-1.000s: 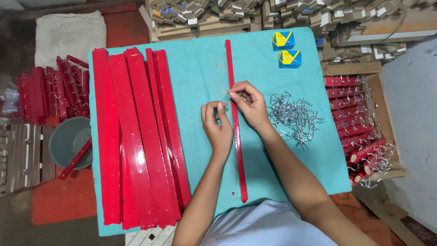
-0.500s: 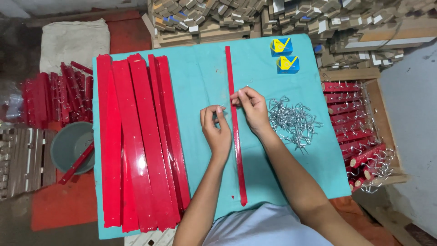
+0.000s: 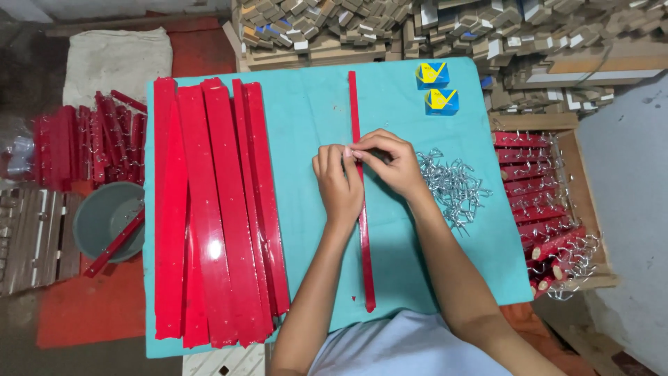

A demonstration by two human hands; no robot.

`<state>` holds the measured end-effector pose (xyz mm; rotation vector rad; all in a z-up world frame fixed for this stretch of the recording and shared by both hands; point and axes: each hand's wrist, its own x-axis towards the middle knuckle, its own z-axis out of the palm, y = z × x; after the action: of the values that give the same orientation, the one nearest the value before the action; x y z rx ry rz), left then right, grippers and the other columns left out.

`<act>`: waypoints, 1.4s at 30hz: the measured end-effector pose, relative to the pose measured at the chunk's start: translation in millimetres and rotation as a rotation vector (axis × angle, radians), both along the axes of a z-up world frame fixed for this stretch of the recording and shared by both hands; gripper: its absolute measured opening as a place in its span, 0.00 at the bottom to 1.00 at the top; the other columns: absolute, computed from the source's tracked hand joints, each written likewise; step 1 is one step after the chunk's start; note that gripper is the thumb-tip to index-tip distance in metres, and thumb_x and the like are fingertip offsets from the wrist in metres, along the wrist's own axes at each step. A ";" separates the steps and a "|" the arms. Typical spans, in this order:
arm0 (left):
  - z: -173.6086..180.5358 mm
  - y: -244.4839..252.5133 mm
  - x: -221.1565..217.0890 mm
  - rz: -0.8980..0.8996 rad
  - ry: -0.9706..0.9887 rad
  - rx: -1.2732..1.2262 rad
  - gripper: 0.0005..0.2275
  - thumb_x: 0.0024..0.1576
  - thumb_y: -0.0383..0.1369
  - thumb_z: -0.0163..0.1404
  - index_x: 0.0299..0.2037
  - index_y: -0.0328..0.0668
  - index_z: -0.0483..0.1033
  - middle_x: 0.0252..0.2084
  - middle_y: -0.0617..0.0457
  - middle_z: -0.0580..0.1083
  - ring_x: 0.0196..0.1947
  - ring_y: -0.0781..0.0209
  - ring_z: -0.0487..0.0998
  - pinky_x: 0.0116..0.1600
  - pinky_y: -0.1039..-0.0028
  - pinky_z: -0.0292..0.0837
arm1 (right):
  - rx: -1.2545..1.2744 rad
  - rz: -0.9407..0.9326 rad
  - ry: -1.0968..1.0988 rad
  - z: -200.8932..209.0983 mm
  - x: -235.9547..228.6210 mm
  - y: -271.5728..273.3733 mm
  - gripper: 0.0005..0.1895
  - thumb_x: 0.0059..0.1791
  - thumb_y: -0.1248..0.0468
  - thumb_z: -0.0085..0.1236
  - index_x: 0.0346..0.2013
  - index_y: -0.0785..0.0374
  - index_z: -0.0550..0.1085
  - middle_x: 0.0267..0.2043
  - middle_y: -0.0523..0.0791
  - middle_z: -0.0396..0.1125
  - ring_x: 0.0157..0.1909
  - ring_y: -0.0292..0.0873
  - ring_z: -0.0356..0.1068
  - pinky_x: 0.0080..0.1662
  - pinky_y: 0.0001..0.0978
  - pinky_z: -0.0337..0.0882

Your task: Manually inserting metal hooks into pre-drilled holes on a red plastic strip

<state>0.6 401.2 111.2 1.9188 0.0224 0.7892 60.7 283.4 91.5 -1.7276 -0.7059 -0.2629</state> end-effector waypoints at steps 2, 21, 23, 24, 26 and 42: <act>2.0 1.0 9.5 -0.023 -0.016 0.024 0.11 0.69 0.30 0.38 0.31 0.42 0.62 0.34 0.55 0.63 0.38 0.50 0.68 0.51 0.64 0.63 | -0.024 -0.030 -0.003 5.9 4.5 -5.5 0.05 0.49 0.72 0.66 0.40 0.66 0.81 0.38 0.49 0.74 0.40 0.44 0.74 0.46 0.36 0.75; -49.2 31.8 85.5 -0.287 0.284 0.096 0.30 0.59 0.39 0.56 0.70 0.45 0.56 0.63 0.47 0.60 0.66 0.43 0.62 0.67 0.48 0.51 | -0.193 0.009 0.425 34.5 97.5 -13.4 0.11 0.51 0.75 0.57 0.48 0.68 0.74 0.40 0.53 0.75 0.39 0.39 0.75 0.48 0.32 0.78; -49.2 30.3 87.6 -0.281 0.289 0.142 0.30 0.59 0.39 0.55 0.70 0.43 0.57 0.63 0.47 0.60 0.65 0.44 0.62 0.67 0.50 0.50 | -0.327 -0.029 0.336 33.7 109.2 -10.4 0.07 0.50 0.73 0.61 0.42 0.62 0.77 0.36 0.50 0.76 0.39 0.41 0.76 0.46 0.34 0.76; -50.8 29.3 85.4 -0.274 0.300 0.189 0.30 0.60 0.40 0.55 0.70 0.42 0.58 0.62 0.47 0.61 0.65 0.44 0.62 0.67 0.51 0.49 | -0.459 -0.063 0.253 31.2 112.1 -9.3 0.05 0.48 0.70 0.65 0.36 0.57 0.80 0.33 0.46 0.76 0.39 0.43 0.77 0.45 0.36 0.75; -55.3 27.0 84.6 -0.276 0.312 0.202 0.31 0.59 0.40 0.55 0.71 0.42 0.57 0.62 0.47 0.61 0.66 0.45 0.61 0.68 0.51 0.48 | -0.457 -0.056 0.214 22.2 119.6 -10.9 0.06 0.47 0.69 0.68 0.36 0.57 0.81 0.34 0.47 0.75 0.40 0.45 0.76 0.46 0.38 0.74; -66.9 25.7 95.2 -0.285 0.377 0.265 0.34 0.56 0.39 0.52 0.74 0.39 0.55 0.66 0.46 0.59 0.69 0.46 0.54 0.68 0.52 0.43 | -0.352 -0.081 0.348 -3.6 121.4 -17.0 0.07 0.49 0.69 0.67 0.41 0.59 0.81 0.31 0.44 0.74 0.35 0.34 0.70 0.43 0.28 0.72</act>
<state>95.8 426.8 44.3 2.2360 -0.1281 0.2413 182.1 266.3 87.9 -2.0721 -0.4431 0.1162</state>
